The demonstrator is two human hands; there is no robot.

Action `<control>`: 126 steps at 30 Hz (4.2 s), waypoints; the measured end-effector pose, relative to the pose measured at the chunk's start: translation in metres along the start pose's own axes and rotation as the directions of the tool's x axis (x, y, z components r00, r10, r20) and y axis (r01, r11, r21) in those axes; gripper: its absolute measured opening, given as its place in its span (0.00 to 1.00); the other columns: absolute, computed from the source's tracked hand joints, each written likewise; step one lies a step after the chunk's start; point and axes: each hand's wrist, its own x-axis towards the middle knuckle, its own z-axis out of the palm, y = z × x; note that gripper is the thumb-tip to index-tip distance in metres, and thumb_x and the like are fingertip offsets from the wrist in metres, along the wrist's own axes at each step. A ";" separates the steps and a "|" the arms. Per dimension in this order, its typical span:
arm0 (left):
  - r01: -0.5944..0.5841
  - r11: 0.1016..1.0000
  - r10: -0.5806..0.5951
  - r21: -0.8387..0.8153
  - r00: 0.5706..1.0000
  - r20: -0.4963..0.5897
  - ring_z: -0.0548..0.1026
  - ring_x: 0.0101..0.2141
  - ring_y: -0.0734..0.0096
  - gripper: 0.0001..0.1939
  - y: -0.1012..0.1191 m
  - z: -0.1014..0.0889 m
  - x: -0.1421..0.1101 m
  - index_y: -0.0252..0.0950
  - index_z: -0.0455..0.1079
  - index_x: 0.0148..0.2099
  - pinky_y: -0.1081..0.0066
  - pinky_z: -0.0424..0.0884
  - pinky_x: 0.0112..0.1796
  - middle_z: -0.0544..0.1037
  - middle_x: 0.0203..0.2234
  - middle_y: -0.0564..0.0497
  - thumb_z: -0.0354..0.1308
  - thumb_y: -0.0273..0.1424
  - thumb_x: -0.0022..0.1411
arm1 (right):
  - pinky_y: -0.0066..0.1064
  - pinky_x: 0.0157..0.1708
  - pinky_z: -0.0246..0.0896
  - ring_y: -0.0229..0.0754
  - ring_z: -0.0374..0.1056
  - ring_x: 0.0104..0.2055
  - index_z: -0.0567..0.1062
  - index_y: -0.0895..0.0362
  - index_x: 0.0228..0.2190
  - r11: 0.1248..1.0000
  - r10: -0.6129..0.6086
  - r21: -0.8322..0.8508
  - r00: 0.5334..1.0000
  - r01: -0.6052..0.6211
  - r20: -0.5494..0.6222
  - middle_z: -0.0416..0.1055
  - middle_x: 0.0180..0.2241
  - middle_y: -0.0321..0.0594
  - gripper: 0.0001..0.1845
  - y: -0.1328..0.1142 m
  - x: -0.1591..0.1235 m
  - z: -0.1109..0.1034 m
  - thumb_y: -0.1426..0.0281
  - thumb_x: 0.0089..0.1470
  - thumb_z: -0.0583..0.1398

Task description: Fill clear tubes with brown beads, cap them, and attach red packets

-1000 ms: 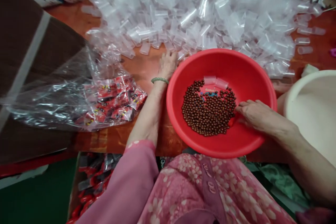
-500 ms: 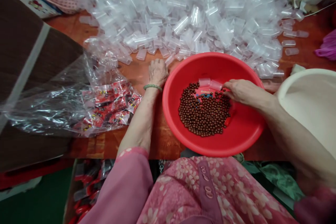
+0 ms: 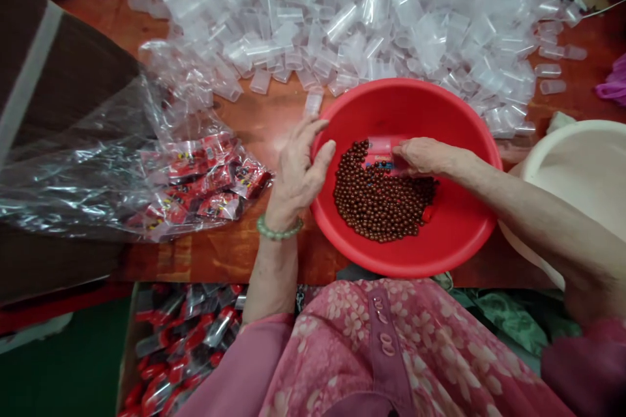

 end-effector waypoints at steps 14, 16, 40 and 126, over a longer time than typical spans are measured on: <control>0.029 1.000 -0.029 -0.003 0.998 -0.050 0.64 0.69 0.55 0.22 0.008 0.011 -0.017 0.43 0.69 0.61 0.45 0.58 0.69 0.67 0.68 0.45 0.48 0.48 0.75 | 0.38 0.38 0.60 0.54 0.75 0.44 0.74 0.65 0.48 0.952 -0.161 -0.266 0.987 0.149 -0.023 0.77 0.46 0.58 0.16 -0.039 -0.013 0.008 0.73 0.61 0.56; 0.042 0.999 -0.042 -0.013 0.997 -0.057 0.64 0.69 0.55 0.21 0.010 0.012 -0.018 0.44 0.69 0.61 0.45 0.59 0.69 0.67 0.67 0.45 0.48 0.47 0.75 | 0.38 0.38 0.59 0.53 0.74 0.42 0.73 0.65 0.50 0.939 -0.137 -0.318 0.991 0.129 -0.005 0.78 0.44 0.57 0.17 -0.033 -0.014 0.007 0.72 0.62 0.55; 0.114 0.993 -0.115 -0.023 0.990 -0.086 0.65 0.68 0.61 0.25 0.009 0.013 -0.018 0.48 0.68 0.58 0.55 0.59 0.72 0.69 0.66 0.53 0.43 0.56 0.73 | 0.26 0.30 0.58 0.36 0.64 0.29 0.73 0.59 0.45 0.662 -0.464 0.639 0.884 0.392 -0.061 0.70 0.30 0.33 0.17 -0.084 0.003 -0.011 0.68 0.54 0.65; 0.163 0.899 -0.103 -0.406 0.981 0.164 0.79 0.45 0.60 0.09 0.073 0.031 -0.038 0.39 0.72 0.49 0.60 0.76 0.50 0.80 0.42 0.48 0.61 0.33 0.68 | 0.29 0.28 0.50 0.33 0.56 0.24 0.84 0.55 0.36 0.990 0.073 0.126 0.997 -0.071 -0.010 0.71 0.25 0.35 0.19 -0.002 -0.076 0.013 0.85 0.43 0.68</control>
